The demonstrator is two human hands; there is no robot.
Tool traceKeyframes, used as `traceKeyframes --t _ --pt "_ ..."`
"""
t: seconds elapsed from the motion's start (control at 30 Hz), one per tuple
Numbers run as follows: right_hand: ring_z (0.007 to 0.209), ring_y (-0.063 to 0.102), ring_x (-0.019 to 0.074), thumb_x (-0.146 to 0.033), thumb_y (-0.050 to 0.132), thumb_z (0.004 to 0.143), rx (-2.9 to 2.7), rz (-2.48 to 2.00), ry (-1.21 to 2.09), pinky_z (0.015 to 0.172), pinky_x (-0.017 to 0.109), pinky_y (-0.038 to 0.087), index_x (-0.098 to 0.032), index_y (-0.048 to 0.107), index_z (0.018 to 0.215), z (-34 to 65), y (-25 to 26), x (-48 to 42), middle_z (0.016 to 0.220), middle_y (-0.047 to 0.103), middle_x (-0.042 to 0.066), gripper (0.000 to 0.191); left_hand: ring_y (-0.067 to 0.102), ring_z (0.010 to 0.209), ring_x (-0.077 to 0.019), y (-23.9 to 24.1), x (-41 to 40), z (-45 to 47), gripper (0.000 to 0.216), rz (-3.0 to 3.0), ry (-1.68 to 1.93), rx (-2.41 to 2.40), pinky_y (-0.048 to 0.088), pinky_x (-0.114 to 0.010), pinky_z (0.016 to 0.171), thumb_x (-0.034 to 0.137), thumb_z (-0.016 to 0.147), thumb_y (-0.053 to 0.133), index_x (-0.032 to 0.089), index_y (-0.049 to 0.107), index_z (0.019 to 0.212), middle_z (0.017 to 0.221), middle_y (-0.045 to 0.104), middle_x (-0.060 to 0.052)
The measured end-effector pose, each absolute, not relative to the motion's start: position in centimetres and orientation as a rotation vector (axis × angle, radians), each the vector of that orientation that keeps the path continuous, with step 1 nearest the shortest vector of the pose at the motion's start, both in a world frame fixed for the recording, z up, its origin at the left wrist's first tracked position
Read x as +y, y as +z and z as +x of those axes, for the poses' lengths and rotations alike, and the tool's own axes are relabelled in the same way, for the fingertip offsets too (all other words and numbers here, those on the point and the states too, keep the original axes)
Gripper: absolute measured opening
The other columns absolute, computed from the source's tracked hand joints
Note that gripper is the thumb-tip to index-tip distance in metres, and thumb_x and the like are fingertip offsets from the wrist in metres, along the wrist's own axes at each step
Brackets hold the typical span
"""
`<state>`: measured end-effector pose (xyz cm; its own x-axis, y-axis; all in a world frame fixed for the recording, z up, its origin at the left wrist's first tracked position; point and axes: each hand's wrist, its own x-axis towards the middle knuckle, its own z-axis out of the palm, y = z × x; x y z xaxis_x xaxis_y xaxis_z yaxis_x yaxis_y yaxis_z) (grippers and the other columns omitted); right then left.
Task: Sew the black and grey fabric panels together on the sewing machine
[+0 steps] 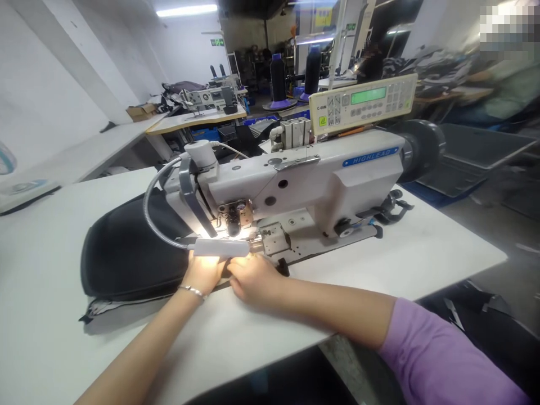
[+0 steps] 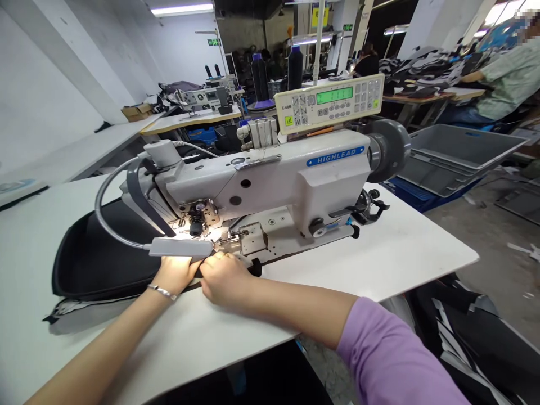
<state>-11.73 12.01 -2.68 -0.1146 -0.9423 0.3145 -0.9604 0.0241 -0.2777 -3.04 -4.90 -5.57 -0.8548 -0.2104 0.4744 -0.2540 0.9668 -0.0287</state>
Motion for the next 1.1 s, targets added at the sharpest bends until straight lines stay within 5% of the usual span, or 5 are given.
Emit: traceKeyframes --t 0.4,0.67,0.9,1.1 --pt "0.104 0.043 0.0222 -0.028 0.054 0.080 -2.293 2.004 0.602 0.089 0.036 0.039 -0.015 0.052 0.093 -11.3 -2.3 13.1 0.108 0.055 0.009 0.019 0.059 0.079 -0.0290 -4.8 -5.3 -2.7 0.027 -0.084 0.365 -2.495 0.043 -0.043 0.076 0.016 0.084 0.040 0.017 0.067 0.085 0.082 0.065 -0.012" --pt "0.109 0.042 0.0252 -0.030 0.055 0.076 -2.319 2.023 0.567 0.096 0.042 0.037 -0.017 0.050 0.088 -11.5 -2.4 12.6 0.111 0.054 0.009 0.019 0.059 0.081 -0.0244 -5.2 -8.0 -3.0 0.028 -0.241 0.263 -2.524 0.041 -0.044 0.091 0.018 0.089 0.040 0.018 0.067 0.082 0.084 0.066 -0.008" --pt "0.093 0.047 0.0228 -0.032 0.057 0.073 -2.335 2.033 0.570 0.096 0.041 0.038 -0.016 0.051 0.088 -11.5 -1.8 12.7 0.097 0.057 0.008 0.023 0.060 0.092 -0.0252 -5.0 -7.3 -2.4 0.030 -0.131 0.199 -2.555 0.040 -0.046 0.096 0.021 0.091 0.039 0.018 0.069 0.086 0.090 0.067 -0.009" --pt "0.102 0.047 0.0242 -0.034 0.056 0.076 -2.359 2.051 0.589 0.108 0.045 0.026 -0.015 0.055 0.091 -11.8 -1.6 12.6 0.101 0.058 0.009 0.025 0.059 0.090 -0.0273 -5.2 -6.8 -2.6 0.028 -0.111 0.247 -2.506 0.040 -0.049 0.092 0.021 0.088 0.041 0.018 0.069 0.090 0.091 0.067 -0.010"
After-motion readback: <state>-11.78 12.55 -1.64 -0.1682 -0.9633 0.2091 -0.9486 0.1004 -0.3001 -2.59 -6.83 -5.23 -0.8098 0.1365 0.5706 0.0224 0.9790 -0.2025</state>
